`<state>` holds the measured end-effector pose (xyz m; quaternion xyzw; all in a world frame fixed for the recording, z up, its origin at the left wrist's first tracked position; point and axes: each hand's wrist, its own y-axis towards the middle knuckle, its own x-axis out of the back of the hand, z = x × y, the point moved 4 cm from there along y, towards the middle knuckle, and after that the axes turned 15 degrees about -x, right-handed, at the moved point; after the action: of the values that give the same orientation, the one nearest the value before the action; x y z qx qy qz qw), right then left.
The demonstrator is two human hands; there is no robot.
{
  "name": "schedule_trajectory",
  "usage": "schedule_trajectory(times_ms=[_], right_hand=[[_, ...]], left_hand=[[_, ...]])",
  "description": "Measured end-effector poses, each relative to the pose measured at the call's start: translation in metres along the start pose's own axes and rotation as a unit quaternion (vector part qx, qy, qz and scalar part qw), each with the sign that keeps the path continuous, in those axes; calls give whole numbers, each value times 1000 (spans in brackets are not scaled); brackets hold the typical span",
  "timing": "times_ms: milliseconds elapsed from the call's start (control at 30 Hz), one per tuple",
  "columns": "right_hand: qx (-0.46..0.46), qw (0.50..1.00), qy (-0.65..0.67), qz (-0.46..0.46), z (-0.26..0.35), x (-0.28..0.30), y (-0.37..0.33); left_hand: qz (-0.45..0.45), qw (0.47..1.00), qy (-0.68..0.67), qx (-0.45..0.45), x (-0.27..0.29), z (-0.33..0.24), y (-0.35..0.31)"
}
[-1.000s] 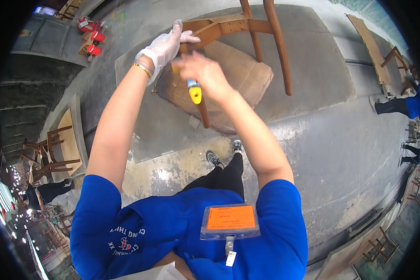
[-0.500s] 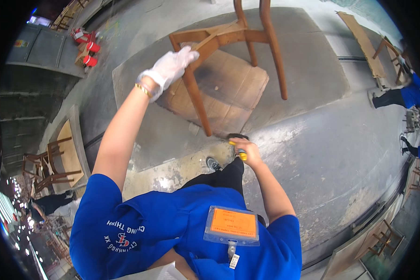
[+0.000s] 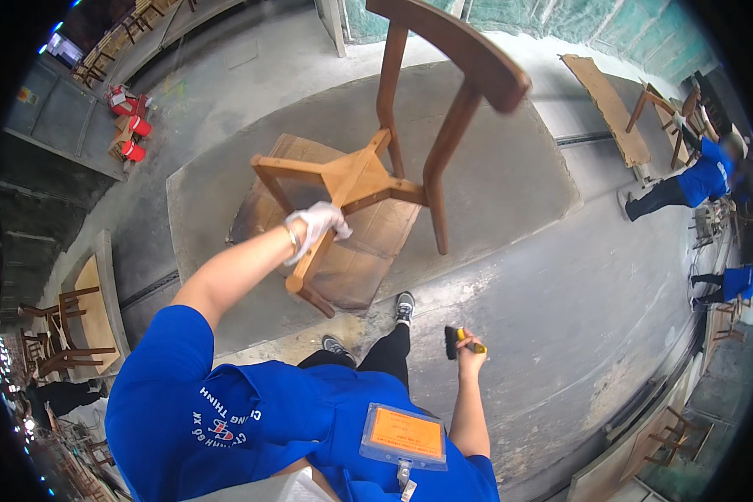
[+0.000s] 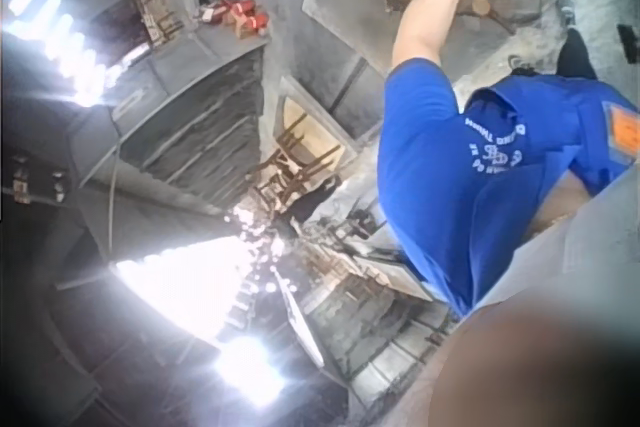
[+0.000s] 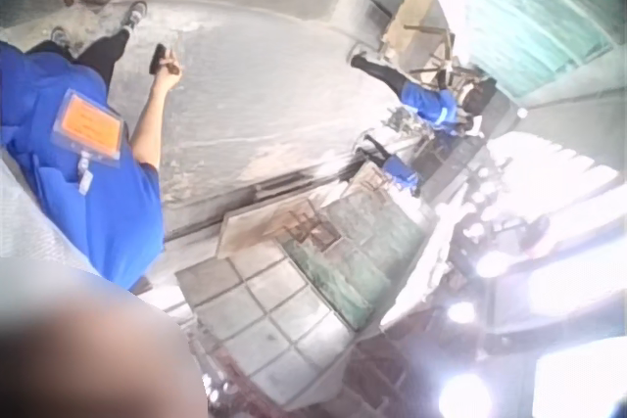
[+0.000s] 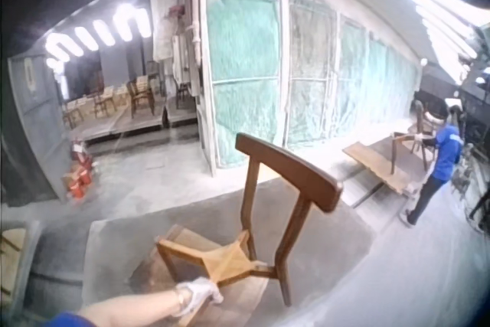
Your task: The person uses a brush to clean a wooden chair, repeatedly brushing the legs, seat, and backrest while rotating the chair to access different sides. The person also moves the chair to a different spot on the floor and continues brushing.
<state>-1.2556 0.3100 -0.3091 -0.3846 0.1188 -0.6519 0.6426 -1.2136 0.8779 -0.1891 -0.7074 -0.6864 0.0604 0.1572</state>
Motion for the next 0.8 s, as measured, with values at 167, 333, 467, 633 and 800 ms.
schedule_trajectory(times_ms=[167,333,467,633,800], right_hand=[[54,992,-112,-11,37,45,38],[10,983,-180,-44,86,86,91],[42,974,-222,-31,114,93,127],[69,973,-219,-12,134,82,163],[131,965,-228,23,160,64,167]], left_hand=[[-164,979,-123,-19,-58,22,-14],[-301,938,-160,67,-92,-8,-18],[-382,902,-197,27,-91,-22,-14],[-415,897,-153,-9,-64,-7,2],[-525,829,-190,-25,-64,28,34]])
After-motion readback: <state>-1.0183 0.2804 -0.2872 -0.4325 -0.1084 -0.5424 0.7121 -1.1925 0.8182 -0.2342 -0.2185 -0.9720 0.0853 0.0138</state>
